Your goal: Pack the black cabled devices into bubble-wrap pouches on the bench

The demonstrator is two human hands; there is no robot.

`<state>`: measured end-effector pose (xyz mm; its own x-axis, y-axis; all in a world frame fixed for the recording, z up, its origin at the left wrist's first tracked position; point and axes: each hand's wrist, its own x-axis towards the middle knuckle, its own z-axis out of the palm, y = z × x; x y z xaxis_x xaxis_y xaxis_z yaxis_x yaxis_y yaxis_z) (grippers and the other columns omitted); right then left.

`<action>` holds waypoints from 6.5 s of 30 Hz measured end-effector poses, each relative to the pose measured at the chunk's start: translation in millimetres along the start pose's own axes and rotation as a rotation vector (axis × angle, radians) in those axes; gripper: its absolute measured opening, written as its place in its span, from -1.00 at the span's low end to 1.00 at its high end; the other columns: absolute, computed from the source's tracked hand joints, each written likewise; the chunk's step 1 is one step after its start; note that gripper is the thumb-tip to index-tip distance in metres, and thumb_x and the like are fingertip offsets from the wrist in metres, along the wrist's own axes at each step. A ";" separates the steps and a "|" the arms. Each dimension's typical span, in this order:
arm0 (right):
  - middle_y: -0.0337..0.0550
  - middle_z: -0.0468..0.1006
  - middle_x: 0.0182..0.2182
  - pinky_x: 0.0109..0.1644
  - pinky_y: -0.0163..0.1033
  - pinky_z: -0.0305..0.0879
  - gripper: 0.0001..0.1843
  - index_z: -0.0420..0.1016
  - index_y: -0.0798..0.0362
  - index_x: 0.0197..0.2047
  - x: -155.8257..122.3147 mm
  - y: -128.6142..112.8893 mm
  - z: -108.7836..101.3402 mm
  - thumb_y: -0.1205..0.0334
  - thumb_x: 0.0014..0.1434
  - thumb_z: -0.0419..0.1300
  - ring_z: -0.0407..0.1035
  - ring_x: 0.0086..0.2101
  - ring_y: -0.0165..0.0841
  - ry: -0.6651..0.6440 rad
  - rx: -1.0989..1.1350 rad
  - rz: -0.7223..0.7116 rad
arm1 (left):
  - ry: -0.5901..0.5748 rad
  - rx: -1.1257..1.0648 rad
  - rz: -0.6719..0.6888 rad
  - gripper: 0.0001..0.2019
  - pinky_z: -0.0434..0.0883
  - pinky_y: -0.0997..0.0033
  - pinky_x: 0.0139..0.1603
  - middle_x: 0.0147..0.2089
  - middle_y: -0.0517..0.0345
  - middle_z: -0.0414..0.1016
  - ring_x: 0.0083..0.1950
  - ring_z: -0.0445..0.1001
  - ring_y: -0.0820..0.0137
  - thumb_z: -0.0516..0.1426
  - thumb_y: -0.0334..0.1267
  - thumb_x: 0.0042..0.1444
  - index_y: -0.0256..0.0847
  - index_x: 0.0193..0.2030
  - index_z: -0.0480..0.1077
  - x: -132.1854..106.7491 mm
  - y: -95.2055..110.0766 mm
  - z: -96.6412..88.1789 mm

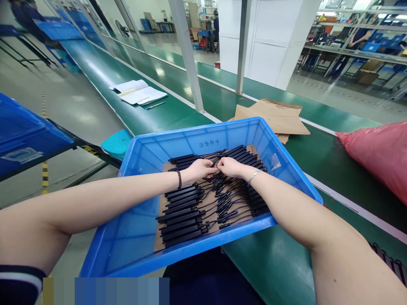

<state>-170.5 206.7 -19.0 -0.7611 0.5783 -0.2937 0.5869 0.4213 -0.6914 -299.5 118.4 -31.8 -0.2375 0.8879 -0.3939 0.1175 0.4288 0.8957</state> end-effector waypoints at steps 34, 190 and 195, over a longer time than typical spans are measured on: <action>-0.34 0.33 -0.57 -0.50 -0.45 0.14 -0.91 0.32 0.09 -0.40 5.4 11.7 -8.3 0.45 0.06 0.13 0.17 -0.57 -0.55 0.060 0.187 0.046 | -0.016 -0.078 0.008 -0.92 0.31 0.61 -0.52 -0.54 0.21 0.39 -0.59 0.31 0.62 0.22 -0.57 -0.04 -0.41 -0.40 0.41 3.5 -0.1 -0.1; -0.27 0.49 -0.54 -0.43 -0.39 0.29 -0.95 0.40 0.07 -0.38 -48.1 -7.1 -24.0 0.28 0.04 0.16 0.41 -0.51 -0.44 -0.312 -0.007 -0.053 | -0.158 -0.165 -0.104 -0.88 0.44 0.55 -0.54 -0.42 0.19 0.33 -0.49 0.42 0.53 0.13 -0.31 0.15 -0.35 -0.31 0.40 -67.9 -1.7 27.4; -0.27 0.50 -0.57 -0.41 -0.40 0.28 -0.98 0.40 0.08 -0.39 -48.6 -12.6 -26.8 0.34 0.02 0.16 0.41 -0.51 -0.44 -0.372 -0.047 -0.029 | -0.162 -0.125 -0.150 -0.84 0.42 0.57 -0.49 -0.42 0.16 0.42 -0.50 0.41 0.55 0.13 -0.29 0.15 -0.33 -0.21 0.47 -69.1 -0.3 28.4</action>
<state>-133.5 192.0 21.7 -0.8207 0.2758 -0.5004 0.5693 0.4699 -0.6746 -255.7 61.6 -10.7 -0.0845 0.8355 -0.5429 -0.0299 0.5425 0.8395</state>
